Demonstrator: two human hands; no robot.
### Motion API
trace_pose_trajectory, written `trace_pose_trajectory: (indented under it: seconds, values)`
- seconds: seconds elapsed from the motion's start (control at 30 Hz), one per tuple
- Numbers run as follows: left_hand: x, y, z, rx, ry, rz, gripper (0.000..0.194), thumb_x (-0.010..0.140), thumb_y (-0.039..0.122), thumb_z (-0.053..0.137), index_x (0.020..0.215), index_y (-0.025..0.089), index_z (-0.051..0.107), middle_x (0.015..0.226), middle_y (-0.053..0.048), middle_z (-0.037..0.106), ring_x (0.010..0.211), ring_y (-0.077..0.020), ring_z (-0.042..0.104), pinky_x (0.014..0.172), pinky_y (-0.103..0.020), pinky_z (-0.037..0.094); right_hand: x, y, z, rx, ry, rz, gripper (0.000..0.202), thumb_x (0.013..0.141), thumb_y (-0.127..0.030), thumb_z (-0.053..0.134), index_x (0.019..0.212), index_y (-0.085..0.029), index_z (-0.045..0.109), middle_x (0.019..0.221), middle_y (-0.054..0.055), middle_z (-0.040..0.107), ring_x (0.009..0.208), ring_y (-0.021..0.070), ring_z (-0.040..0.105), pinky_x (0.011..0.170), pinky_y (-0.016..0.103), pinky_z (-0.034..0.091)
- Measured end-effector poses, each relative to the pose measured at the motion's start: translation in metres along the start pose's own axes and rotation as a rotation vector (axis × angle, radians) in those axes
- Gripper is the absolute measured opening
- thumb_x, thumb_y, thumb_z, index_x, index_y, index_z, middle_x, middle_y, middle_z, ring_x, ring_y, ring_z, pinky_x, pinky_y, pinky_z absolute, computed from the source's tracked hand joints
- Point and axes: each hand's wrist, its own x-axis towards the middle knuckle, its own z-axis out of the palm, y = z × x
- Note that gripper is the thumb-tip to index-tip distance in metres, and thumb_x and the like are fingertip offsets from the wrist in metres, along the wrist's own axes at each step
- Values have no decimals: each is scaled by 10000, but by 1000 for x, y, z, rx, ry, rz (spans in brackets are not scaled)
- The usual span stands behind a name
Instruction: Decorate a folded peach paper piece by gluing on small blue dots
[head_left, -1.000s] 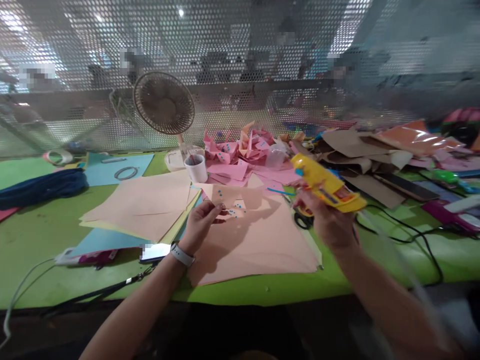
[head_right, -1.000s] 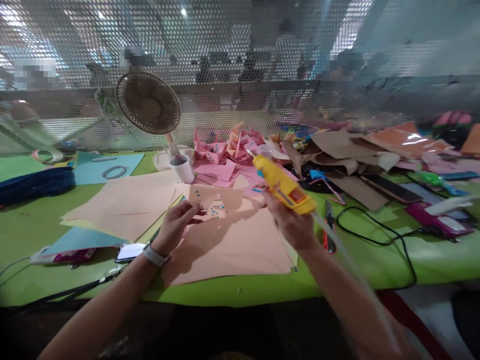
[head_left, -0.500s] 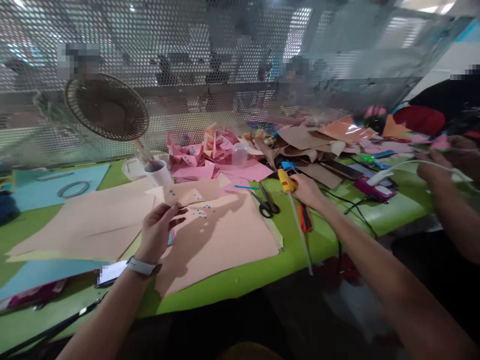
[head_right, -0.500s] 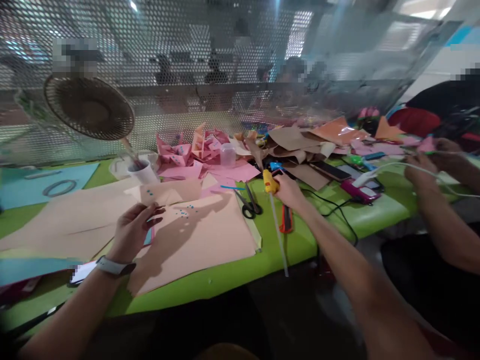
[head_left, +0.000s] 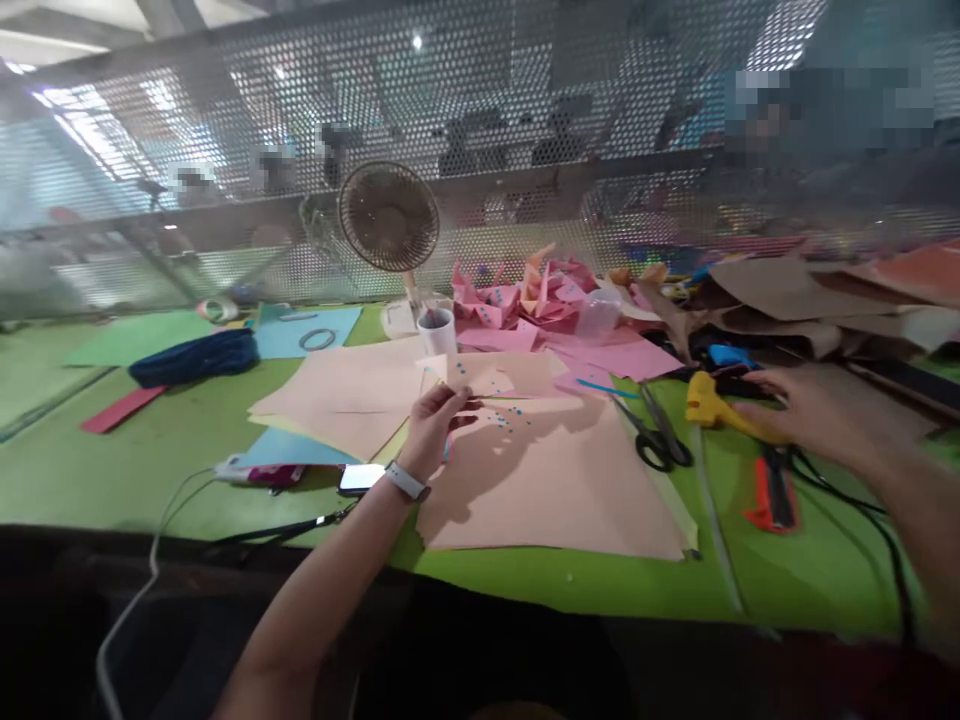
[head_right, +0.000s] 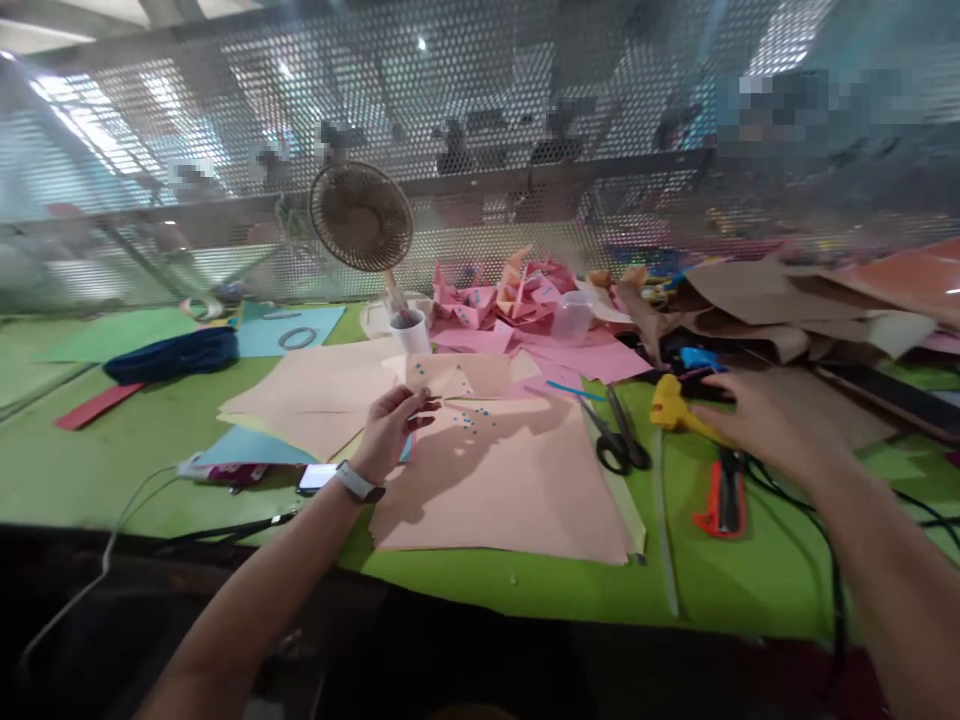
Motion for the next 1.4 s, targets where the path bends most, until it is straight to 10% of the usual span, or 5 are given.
trace_pose_trajectory:
  seconds: [0.3, 0.6, 1.03, 1.2, 1.4]
  values:
    - [1, 2, 0, 12, 21, 32, 249, 687, 344, 791, 776, 155, 655, 812, -43, 715, 769, -140, 694, 621, -200, 528, 2, -113, -19, -132, -101, -160, 357, 918, -446, 502, 801, -167, 694, 785, 116, 720, 719, 228, 624, 598, 294, 322]
    - [2, 7, 3, -18, 65, 58, 161, 693, 272, 785, 739, 169, 670, 801, -30, 729, 756, -127, 697, 594, -170, 527, 17, -89, -34, -92, -22, -148, 274, 904, -254, 491, 1114, -198, 659, 1067, 80, 712, 934, 219, 641, 730, 282, 404]
    - [6, 1, -1, -11, 55, 69, 223, 687, 314, 784, 756, 153, 645, 838, -56, 731, 772, -131, 699, 603, -175, 512, -16, -98, 1, -155, -242, 54, 214, 812, -352, 551, 762, -187, 677, 772, 102, 710, 753, 257, 666, 618, 302, 419]
    - [3, 1, 1, 4, 29, 53, 272, 694, 373, 777, 785, 157, 638, 872, -68, 736, 789, -145, 704, 624, -200, 512, -22, -115, -25, 334, -63, 81, 159, 805, -325, 548, 814, -180, 612, 836, 110, 721, 785, 255, 677, 701, 352, 483]
    - [0, -3, 3, 4, 5, 50, 309, 709, 416, 760, 827, 160, 634, 907, -76, 736, 826, -159, 700, 655, -227, 509, -58, -214, -5, 1260, -731, -72, 278, 812, -436, 609, 899, -175, 575, 751, 53, 700, 666, 187, 684, 649, 336, 548]
